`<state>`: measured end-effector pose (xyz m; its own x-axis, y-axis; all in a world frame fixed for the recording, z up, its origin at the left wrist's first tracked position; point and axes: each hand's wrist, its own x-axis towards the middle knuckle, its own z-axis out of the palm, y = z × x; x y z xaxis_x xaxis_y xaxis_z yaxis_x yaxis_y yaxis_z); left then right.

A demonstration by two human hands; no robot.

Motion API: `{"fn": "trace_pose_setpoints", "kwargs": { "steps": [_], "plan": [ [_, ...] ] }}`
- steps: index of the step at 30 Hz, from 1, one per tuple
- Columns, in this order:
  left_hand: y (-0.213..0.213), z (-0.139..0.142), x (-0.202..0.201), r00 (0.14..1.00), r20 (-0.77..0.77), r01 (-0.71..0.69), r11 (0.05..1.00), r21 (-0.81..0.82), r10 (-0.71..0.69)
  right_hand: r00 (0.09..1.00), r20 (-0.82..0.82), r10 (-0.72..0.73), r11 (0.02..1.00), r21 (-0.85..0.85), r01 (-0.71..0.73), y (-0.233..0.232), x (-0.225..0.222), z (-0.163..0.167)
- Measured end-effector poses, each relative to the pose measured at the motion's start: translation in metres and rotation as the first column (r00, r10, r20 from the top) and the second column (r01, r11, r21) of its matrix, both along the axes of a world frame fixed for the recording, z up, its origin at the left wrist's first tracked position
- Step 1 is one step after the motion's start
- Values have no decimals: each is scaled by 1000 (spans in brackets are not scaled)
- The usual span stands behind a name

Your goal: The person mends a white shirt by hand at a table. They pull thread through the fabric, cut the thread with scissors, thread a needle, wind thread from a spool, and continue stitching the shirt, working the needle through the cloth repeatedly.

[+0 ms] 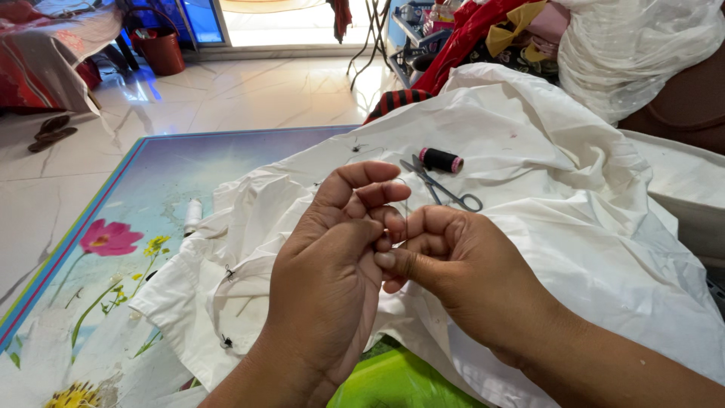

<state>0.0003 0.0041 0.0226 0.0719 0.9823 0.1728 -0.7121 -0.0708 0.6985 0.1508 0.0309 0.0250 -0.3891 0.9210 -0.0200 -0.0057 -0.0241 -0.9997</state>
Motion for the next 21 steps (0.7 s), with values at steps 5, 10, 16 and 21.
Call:
{"fn": "trace_pose_setpoints", "kwargs": {
  "steps": [5,10,16,21],
  "plan": [
    [0,3,7,998,-57,-9,1000,4,10,1000,-2,-23,999,39,23,4,5,-2],
    [7,3,10,995,-98,2,995,102,8,977,200,-71,993,107,51,11,12,7],
    [29,7,9,979,-192,-37,981,193,74,786,317,-532,567,822,52,8,14,19],
    [45,14,11,997,-3,79,981,176,-80,773,331,-542,563,826,40,12,11,26]
  ]
}}
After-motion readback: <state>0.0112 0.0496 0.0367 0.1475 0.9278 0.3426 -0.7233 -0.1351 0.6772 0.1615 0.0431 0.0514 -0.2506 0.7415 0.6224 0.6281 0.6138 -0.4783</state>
